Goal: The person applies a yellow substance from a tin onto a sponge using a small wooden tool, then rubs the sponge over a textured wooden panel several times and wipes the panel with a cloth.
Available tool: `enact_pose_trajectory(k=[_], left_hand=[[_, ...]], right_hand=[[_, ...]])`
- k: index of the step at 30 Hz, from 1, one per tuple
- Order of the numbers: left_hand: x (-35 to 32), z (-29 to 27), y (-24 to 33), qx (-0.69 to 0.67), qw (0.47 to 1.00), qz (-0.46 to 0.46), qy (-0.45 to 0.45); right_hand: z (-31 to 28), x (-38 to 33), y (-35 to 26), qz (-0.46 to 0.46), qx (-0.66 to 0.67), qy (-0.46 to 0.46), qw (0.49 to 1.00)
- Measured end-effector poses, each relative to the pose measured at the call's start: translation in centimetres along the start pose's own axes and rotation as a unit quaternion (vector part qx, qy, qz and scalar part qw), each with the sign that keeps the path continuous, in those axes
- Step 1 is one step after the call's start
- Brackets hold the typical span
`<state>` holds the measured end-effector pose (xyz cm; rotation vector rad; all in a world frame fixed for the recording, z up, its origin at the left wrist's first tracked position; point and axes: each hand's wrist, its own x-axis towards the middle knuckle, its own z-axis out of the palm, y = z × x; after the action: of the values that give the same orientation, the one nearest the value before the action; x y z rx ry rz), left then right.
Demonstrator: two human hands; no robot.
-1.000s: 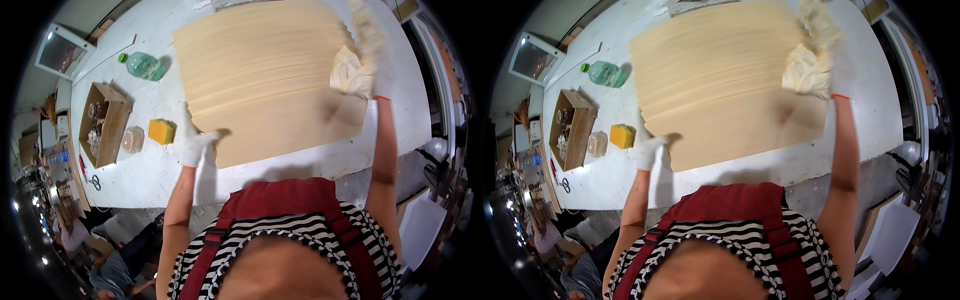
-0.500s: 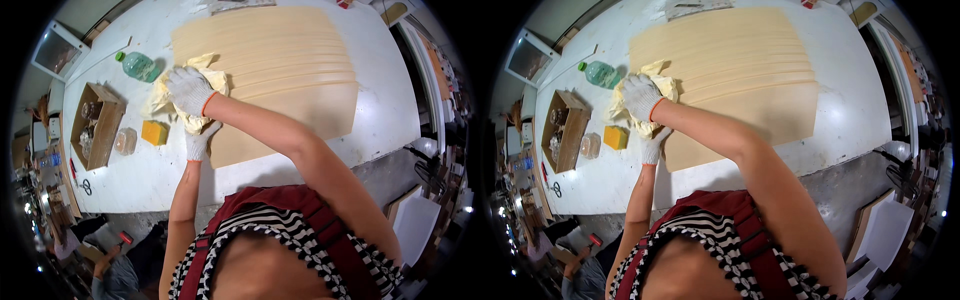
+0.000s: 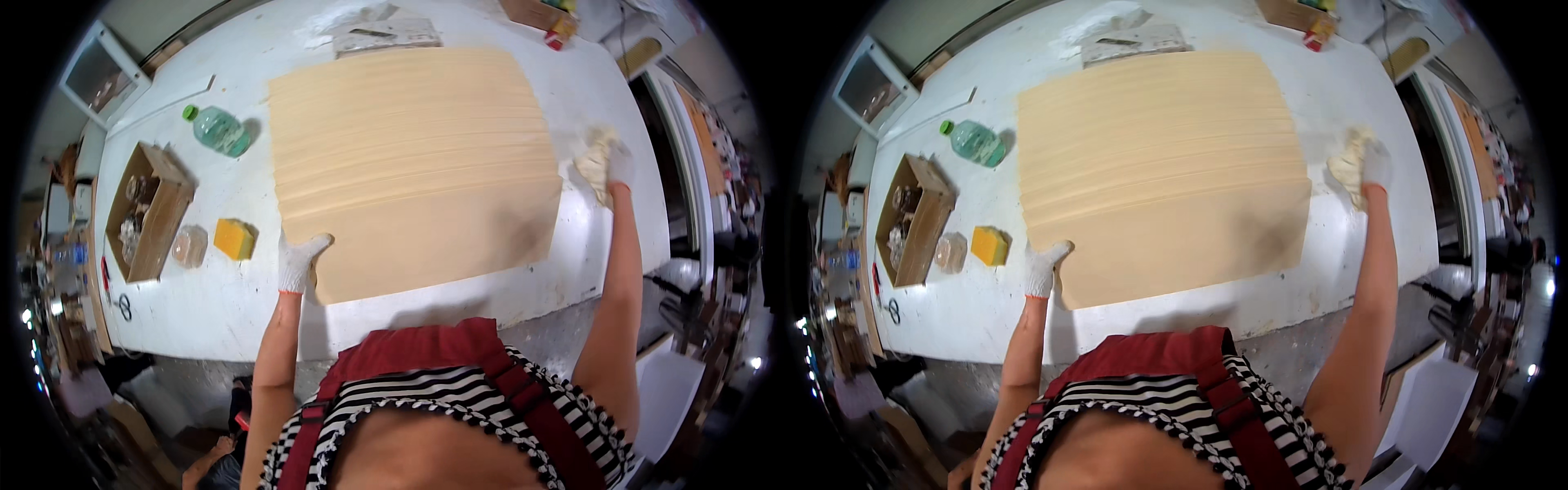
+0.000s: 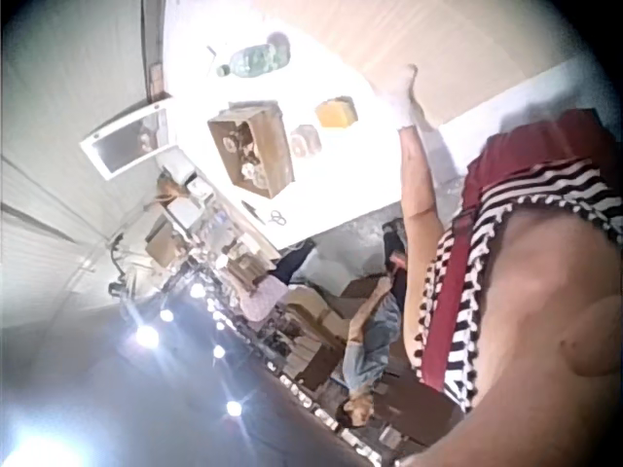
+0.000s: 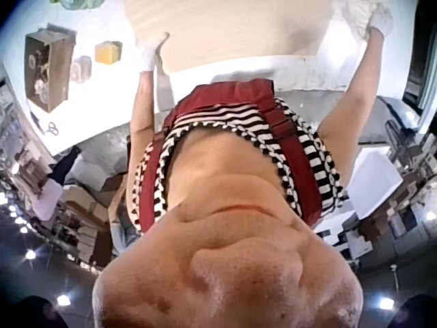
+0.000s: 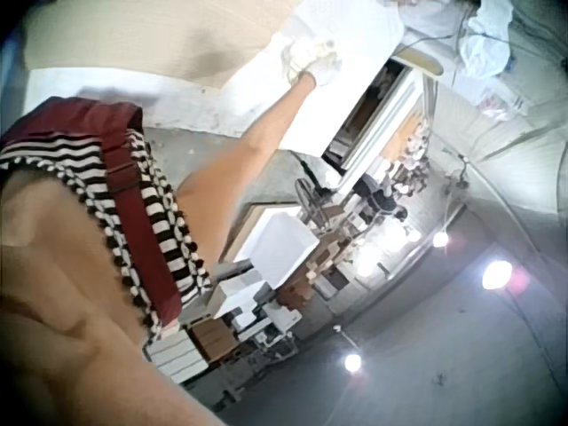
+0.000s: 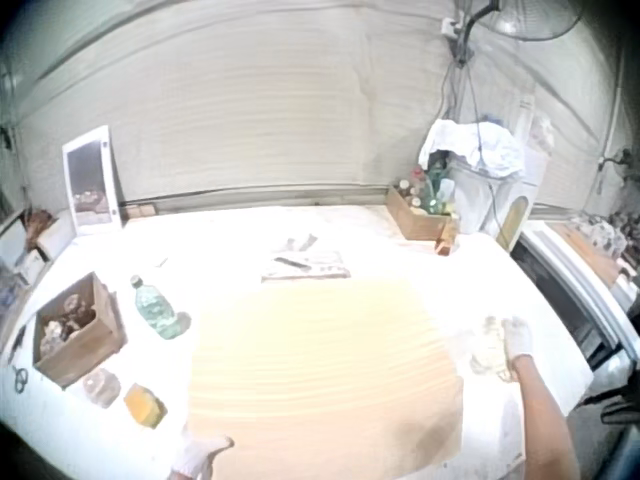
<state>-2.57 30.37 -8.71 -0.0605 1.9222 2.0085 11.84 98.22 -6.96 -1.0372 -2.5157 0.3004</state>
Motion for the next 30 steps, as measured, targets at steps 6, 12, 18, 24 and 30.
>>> enact_pose_trajectory(k=[6,12,18,24,30], left_hand=[[-0.7,1.6,1.5,-0.007,1.000,0.012,0.000],[-1.2,1.2,-1.2,0.091,0.994,0.021,0.058],[-4.8,0.4,0.2,0.019,0.994,0.052,0.090],[-7.5,-2.4,-2.6,-0.001,0.950,0.098,0.298],[-5.6,-13.0,-1.3,0.097,0.862,0.116,0.483]], right_hand=[[-2.1,-4.5,-1.3,0.056,0.017,-0.059,0.997],[0.9,-1.8,-8.6,-0.069,0.191,-0.051,0.978],[4.5,-1.1,-17.3,-0.078,0.243,-0.098,0.962],[-0.8,-5.3,-20.0,-0.493,-0.046,0.073,0.866],[-4.2,-10.3,-26.6,-0.344,0.123,-0.062,0.929]])
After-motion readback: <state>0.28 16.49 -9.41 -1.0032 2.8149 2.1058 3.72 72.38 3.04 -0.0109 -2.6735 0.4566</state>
